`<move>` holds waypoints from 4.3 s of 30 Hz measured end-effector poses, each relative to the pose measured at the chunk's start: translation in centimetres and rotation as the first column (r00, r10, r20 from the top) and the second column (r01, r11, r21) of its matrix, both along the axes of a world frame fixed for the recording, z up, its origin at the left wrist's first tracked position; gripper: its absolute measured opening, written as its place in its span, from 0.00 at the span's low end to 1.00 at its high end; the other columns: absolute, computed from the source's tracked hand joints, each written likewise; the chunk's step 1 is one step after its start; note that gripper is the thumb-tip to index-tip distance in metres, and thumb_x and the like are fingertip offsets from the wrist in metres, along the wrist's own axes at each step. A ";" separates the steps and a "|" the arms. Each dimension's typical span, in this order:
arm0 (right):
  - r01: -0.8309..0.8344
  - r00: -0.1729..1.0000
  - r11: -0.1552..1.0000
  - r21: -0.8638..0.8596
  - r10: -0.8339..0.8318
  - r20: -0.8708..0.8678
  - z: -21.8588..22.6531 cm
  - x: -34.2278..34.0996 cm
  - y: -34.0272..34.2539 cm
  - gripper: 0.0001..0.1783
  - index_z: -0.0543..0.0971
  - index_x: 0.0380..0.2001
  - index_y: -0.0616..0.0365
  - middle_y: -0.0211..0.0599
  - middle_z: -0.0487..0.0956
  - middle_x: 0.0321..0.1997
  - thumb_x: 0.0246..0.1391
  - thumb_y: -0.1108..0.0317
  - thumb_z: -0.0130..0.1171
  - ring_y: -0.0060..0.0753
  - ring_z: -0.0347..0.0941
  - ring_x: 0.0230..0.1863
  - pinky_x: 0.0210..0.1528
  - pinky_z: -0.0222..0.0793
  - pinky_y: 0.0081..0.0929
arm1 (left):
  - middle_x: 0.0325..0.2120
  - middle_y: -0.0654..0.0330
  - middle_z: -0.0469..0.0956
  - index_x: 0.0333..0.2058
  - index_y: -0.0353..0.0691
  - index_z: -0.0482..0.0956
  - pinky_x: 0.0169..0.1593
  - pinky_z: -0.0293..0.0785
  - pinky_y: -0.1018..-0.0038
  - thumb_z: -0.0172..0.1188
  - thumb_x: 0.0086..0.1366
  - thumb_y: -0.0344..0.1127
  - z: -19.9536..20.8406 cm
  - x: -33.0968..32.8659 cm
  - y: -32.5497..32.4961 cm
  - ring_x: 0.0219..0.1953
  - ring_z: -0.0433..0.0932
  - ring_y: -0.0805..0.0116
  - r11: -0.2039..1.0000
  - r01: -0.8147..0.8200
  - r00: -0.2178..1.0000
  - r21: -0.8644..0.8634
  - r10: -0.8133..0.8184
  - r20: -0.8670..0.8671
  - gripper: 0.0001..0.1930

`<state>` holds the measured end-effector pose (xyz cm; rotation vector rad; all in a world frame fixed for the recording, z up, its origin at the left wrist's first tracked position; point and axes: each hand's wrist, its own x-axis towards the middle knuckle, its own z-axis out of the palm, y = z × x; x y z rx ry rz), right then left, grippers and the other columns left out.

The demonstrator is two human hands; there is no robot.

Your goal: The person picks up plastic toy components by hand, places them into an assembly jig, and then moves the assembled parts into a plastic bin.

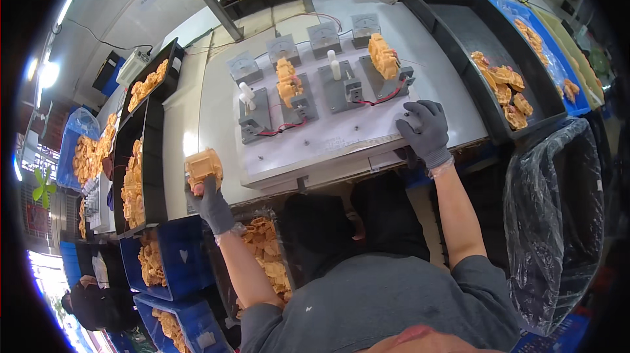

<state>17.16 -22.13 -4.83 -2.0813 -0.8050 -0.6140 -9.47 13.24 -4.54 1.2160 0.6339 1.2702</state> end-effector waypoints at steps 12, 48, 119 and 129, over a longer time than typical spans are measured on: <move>-0.311 0.926 0.941 -0.133 0.268 -0.266 1.7 2.3 -2.0 0.17 0.77 0.36 0.58 0.40 0.75 0.37 0.37 0.70 0.64 0.41 0.72 0.41 0.45 0.68 0.31 | 0.50 0.50 0.64 0.31 0.39 0.73 0.55 0.61 0.66 0.66 0.36 0.29 2.6 18.5 -20.7 0.52 0.66 0.57 0.542 0.692 0.694 0.477 -0.682 -0.233 0.18; 0.684 0.586 0.667 -0.295 -0.744 -0.322 2.6 28.1 -13.1 0.35 0.70 0.53 0.53 0.52 0.72 0.51 0.37 0.54 0.57 0.49 0.69 0.53 0.55 0.63 0.37 | 0.40 0.61 0.72 0.49 0.36 0.68 0.46 0.69 0.78 0.63 0.52 0.29 6.8 20.4 -24.5 0.42 0.71 0.74 0.626 0.767 0.642 -0.143 -0.749 0.163 0.24; -0.435 0.829 0.898 0.068 0.429 -0.359 1.3 -7.1 14.1 0.14 0.78 0.39 0.64 0.29 0.76 0.28 0.47 0.71 0.60 0.16 0.68 0.28 0.32 0.65 0.17 | 0.35 0.55 0.71 0.36 0.36 0.71 0.39 0.69 0.74 0.53 0.52 0.20 -15.9 -16.5 -8.3 0.35 0.72 0.62 0.948 -0.274 0.778 0.160 0.316 -0.543 0.11; -0.429 0.795 0.901 0.068 0.412 -0.445 2.1 -7.0 13.4 0.16 0.78 0.37 0.63 0.30 0.75 0.27 0.43 0.69 0.64 0.18 0.70 0.28 0.33 0.67 0.17 | 0.36 0.55 0.70 0.35 0.36 0.71 0.39 0.69 0.76 0.53 0.53 0.16 -11.2 -12.0 -8.4 0.36 0.71 0.66 0.940 -0.142 0.899 0.309 0.254 -0.357 0.11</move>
